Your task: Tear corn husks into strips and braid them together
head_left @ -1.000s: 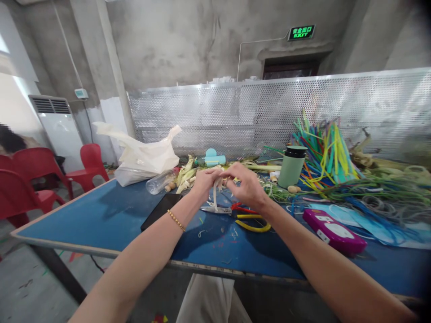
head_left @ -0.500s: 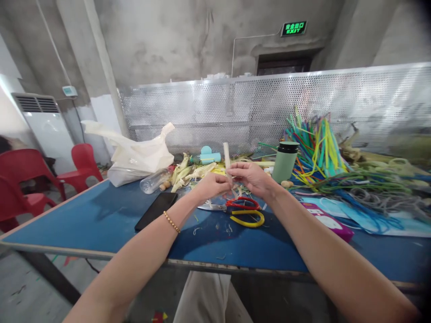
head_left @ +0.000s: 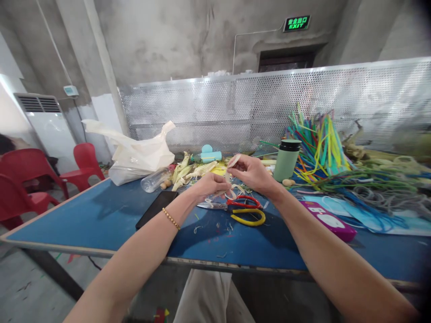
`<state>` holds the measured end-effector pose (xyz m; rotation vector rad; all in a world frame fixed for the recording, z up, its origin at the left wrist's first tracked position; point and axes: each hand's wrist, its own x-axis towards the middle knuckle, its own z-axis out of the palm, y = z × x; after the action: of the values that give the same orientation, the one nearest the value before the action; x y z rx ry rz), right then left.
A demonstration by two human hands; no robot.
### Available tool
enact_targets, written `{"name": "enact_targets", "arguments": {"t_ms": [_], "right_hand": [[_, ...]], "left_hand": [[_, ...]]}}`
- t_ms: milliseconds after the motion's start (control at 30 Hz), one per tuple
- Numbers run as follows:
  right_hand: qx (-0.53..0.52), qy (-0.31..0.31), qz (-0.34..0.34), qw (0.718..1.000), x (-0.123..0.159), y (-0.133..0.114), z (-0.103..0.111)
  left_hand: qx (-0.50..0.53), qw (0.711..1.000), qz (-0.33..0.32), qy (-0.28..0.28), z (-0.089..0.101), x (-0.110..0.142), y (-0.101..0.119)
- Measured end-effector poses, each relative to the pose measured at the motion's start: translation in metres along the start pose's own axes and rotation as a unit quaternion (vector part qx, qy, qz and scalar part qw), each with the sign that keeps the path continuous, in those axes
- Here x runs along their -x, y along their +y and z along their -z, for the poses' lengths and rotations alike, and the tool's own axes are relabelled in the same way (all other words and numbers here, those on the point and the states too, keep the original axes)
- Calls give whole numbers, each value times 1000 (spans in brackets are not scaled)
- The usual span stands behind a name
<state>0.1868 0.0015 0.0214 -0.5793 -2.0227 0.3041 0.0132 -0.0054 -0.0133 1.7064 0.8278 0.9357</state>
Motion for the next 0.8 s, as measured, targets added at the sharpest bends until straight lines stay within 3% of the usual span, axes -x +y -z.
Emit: {"name": "enact_targets", "arguments": {"t_ms": [233,433,533,800], "right_hand": [[62,47,48,996,1,-5,-3],[80,28,49,995,2,-9,-6],[98,16,67,993,3,-5,-7],[106,8,86,991,3,-1,-5]], "left_hand": [[48,999,18,-18,6,2,3],[93,988,49,114,8,-3,6],[160,974,56,149,11,-6,8],[214,969,29,119,12,-3,16]]}}
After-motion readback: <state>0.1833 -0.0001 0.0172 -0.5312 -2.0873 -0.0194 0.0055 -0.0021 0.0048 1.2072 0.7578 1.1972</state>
